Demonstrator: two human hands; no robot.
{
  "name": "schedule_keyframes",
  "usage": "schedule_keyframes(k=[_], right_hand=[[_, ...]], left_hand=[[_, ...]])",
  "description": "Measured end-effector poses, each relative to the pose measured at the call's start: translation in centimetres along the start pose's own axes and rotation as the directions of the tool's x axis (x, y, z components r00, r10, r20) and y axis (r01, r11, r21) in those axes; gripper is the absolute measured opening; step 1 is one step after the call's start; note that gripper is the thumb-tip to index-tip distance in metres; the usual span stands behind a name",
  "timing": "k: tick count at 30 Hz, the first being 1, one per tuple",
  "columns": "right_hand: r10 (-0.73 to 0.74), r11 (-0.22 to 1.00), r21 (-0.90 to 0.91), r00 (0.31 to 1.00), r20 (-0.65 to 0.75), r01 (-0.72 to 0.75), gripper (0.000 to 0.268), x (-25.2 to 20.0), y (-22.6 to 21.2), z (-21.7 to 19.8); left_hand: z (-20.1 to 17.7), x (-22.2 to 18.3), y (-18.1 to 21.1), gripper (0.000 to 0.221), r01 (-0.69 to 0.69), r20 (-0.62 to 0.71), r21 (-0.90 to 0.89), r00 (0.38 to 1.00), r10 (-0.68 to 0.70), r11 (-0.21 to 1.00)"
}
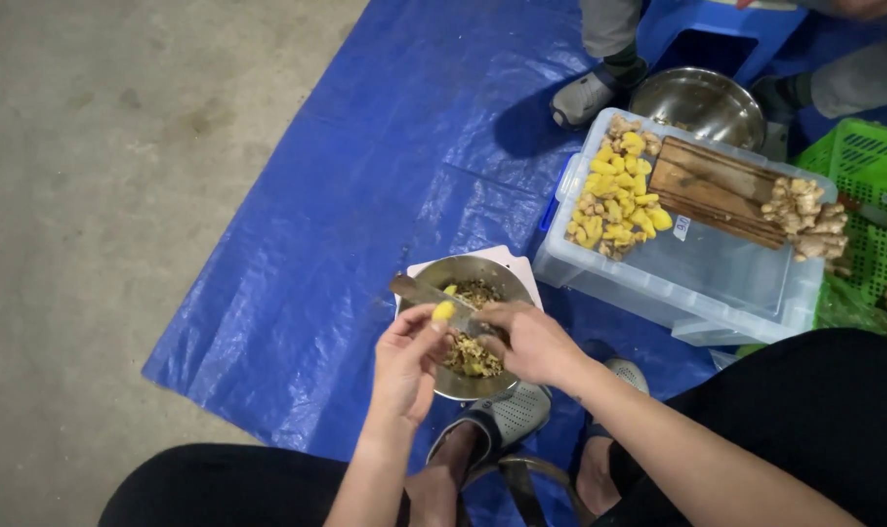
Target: The person sits on a blue tarp and uses a knife to peel ginger pieces, dropping the peels into a metal bowl. Another person nearby also peels ginger. The peeled ginger is placed into a plastic container.
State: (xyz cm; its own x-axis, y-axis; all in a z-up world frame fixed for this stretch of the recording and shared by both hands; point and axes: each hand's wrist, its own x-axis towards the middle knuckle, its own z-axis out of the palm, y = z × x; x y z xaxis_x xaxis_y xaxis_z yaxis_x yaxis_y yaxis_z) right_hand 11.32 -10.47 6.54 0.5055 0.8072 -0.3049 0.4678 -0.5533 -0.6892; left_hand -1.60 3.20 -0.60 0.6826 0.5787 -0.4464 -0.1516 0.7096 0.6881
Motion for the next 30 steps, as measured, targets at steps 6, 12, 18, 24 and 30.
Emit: schedule_keyframes(k=[6,12,18,24,30], right_hand=[[-0.014,1.0,0.009,0.992,-0.126,0.015,0.035,2.0,3.8,0.7],[-0.052,0.977,-0.211,0.991,-0.123,0.025,0.039,2.7,3.9,2.4],[0.161,0.986,-0.02,0.967,-0.2,-0.168,0.03,5.5,7.9,4.2],[0.135,0.986,-0.072,0.968,-0.212,-0.153,0.033,5.7,7.9,2.5],[0.158,0.965,-0.193,0.979,-0.126,-0.18,0.025,5.3,5.7,2.4]], left_hand=[[0.7,-0.7,2.1,0.023,-0.006,-0.131,0.068,0.991,0.014,0.998],[2.5,-2.2,4.0,0.025,-0.03,-0.159,0.149,0.986,0.054,0.988],[2.1,-1.6,3.2,0.028,-0.074,-0.14,0.19,0.985,0.102,0.979],[2.3,-1.7,3.6,0.027,-0.05,-0.165,0.19,0.983,0.082,0.981],[2.5,-1.8,3.5,0.026,-0.046,-0.16,0.202,0.984,0.08,0.978]])
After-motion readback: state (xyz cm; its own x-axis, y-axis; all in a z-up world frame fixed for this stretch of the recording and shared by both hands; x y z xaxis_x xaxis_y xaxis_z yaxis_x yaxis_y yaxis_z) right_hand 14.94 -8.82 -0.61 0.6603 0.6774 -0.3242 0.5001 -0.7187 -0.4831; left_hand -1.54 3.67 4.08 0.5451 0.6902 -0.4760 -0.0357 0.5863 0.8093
